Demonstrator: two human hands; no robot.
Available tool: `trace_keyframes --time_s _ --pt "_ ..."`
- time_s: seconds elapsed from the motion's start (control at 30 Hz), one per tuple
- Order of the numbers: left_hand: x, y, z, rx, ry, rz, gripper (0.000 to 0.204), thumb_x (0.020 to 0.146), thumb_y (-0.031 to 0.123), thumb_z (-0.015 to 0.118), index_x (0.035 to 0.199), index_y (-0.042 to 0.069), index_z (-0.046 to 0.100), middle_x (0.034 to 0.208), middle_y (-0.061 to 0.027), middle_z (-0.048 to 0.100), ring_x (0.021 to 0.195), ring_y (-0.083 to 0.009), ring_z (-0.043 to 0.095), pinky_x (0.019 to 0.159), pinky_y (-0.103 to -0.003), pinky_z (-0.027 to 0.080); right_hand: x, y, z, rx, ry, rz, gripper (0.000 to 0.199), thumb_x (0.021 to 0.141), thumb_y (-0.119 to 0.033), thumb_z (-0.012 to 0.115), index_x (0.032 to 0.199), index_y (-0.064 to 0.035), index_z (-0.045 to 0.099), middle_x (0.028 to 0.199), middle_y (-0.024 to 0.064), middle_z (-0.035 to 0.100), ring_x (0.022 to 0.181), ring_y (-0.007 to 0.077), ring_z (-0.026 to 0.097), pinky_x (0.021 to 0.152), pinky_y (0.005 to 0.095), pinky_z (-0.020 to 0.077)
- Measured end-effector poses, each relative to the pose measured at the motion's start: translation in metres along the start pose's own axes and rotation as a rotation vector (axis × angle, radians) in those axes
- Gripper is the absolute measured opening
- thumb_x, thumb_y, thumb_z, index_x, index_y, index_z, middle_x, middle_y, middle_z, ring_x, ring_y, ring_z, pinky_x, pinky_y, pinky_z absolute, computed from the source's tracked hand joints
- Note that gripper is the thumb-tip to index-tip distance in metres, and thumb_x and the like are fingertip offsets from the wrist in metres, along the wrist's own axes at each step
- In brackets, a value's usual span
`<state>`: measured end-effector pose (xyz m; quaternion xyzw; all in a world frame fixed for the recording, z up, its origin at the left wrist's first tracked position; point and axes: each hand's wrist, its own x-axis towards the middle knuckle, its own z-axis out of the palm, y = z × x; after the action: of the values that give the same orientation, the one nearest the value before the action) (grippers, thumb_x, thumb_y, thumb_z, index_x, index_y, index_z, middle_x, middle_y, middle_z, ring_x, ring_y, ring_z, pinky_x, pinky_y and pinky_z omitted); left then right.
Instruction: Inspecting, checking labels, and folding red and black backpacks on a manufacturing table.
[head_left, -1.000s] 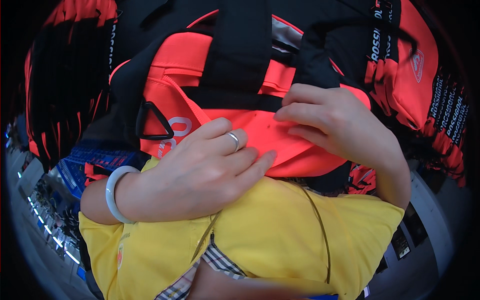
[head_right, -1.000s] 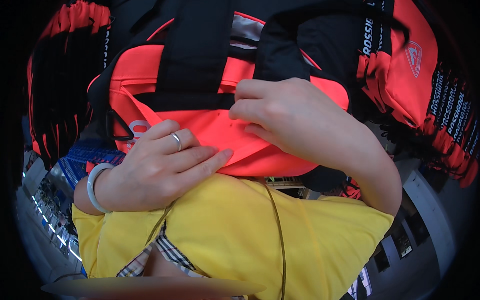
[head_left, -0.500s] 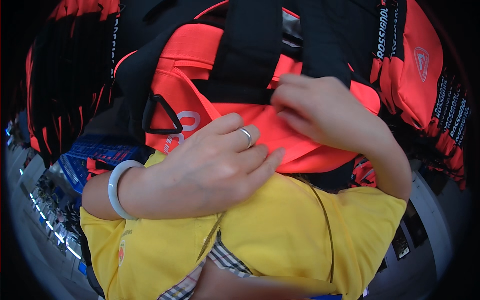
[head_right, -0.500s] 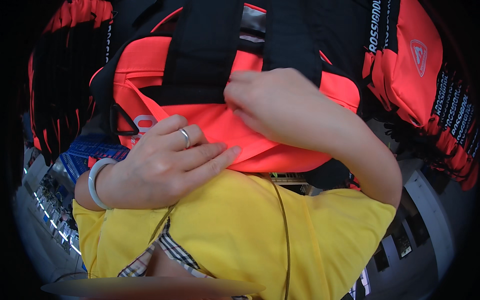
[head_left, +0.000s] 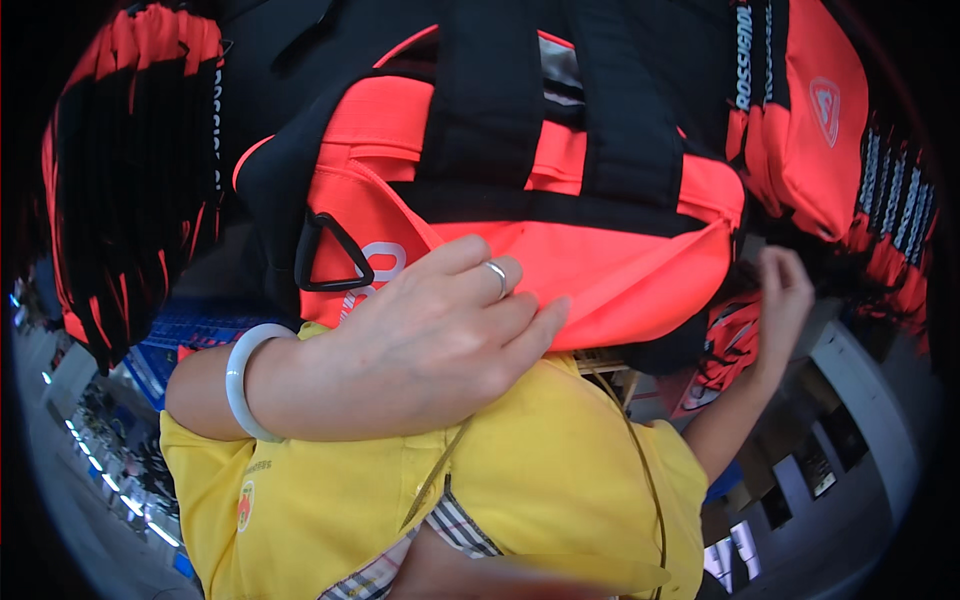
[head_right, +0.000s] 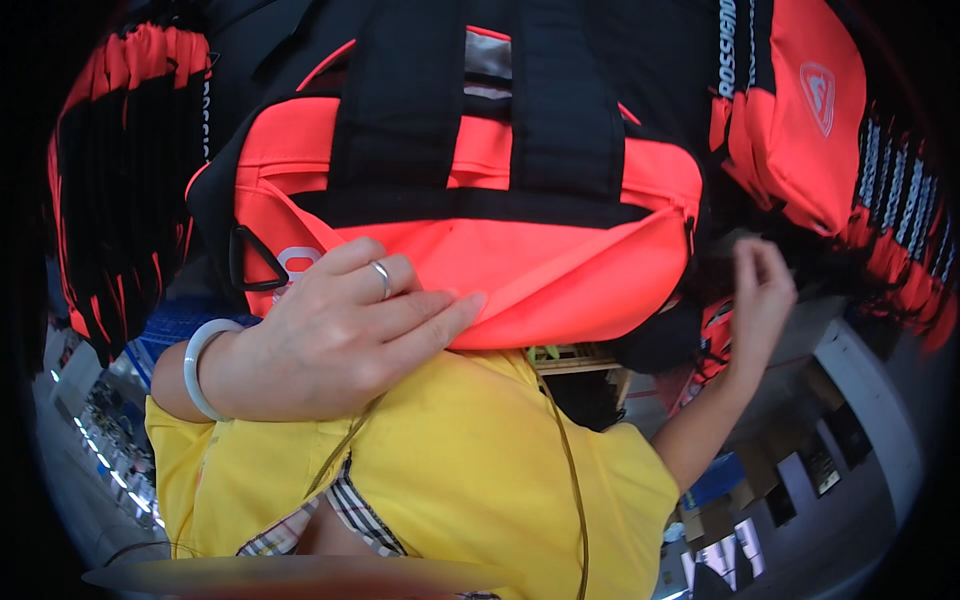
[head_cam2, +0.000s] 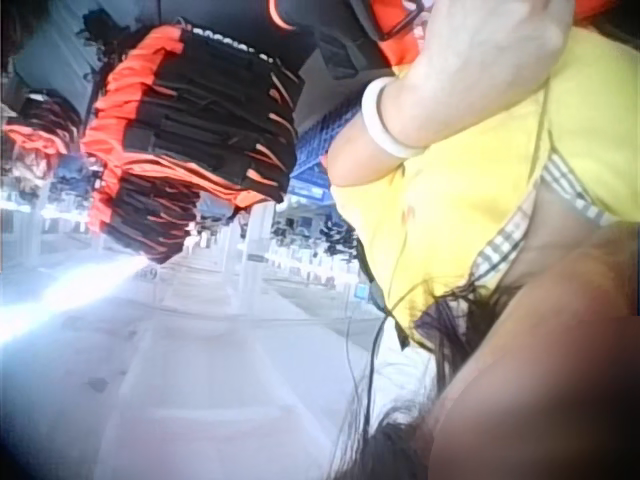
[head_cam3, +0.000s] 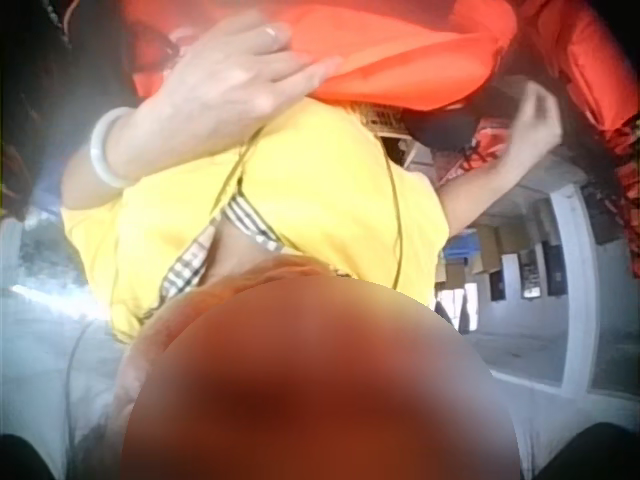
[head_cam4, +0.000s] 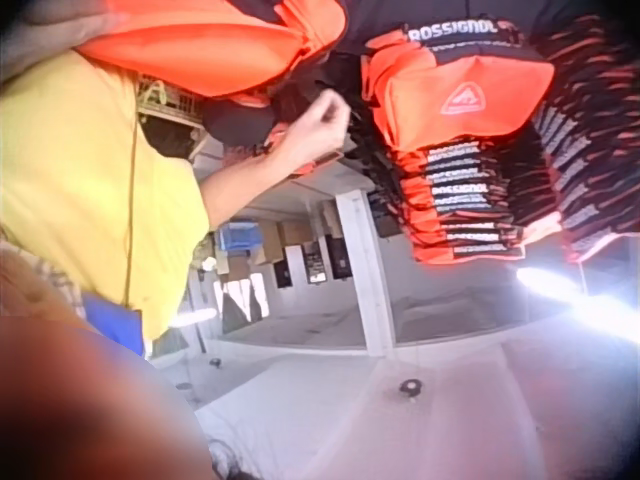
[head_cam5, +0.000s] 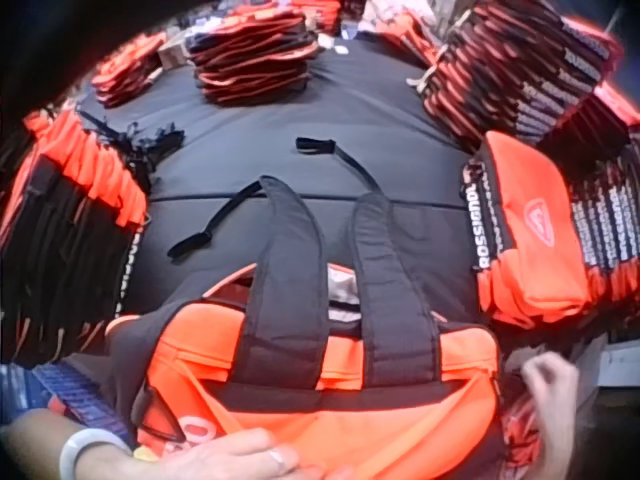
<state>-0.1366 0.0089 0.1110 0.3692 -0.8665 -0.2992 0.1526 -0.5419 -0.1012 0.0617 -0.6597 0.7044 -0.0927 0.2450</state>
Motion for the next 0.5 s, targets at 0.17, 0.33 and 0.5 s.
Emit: trace_keyframes --time_s 0.17,0.33,0.5 --pt "0.001 0.007 -0.005 0.045 -0.088 -0.049 0.049 0.068 0.009 0.061 0.116 -0.003 0.061 0.095 -0.0078 0.065 0.078 -0.0193 0.053 0.073 -0.033 0.043 -0.004 -0.169 0.032 0.165 -0.370 -0.902 0.021 0.075 0.003 0.065 0.095 -0.0029 0.068 0.088 0.0091 0.061 0.079 0.0223 0.061 0.068 0.0304 0.0485" --pt "-0.026 0.004 -0.019 0.063 -0.133 -0.044 0.052 0.069 0.010 0.061 0.119 -0.003 0.060 0.095 -0.0078 0.065 0.079 -0.0196 0.052 0.074 -0.033 0.042 -0.012 -0.217 0.098 0.029 -0.602 -1.179 0.014 0.072 -0.006 0.068 0.086 -0.0028 0.065 0.086 0.0081 0.059 0.080 0.0268 0.060 0.070 0.0359 0.0484" --pt "-0.033 0.005 -0.018 0.030 -0.116 -0.077 0.053 0.069 0.010 0.061 0.120 -0.003 0.059 0.096 -0.0082 0.065 0.079 -0.0199 0.053 0.074 -0.033 0.042 -0.016 -0.227 0.108 -0.113 -0.596 -1.221 0.009 0.072 -0.008 0.067 0.078 -0.0033 0.063 0.077 0.0073 0.057 0.073 0.0256 0.061 0.063 0.0351 0.0497"
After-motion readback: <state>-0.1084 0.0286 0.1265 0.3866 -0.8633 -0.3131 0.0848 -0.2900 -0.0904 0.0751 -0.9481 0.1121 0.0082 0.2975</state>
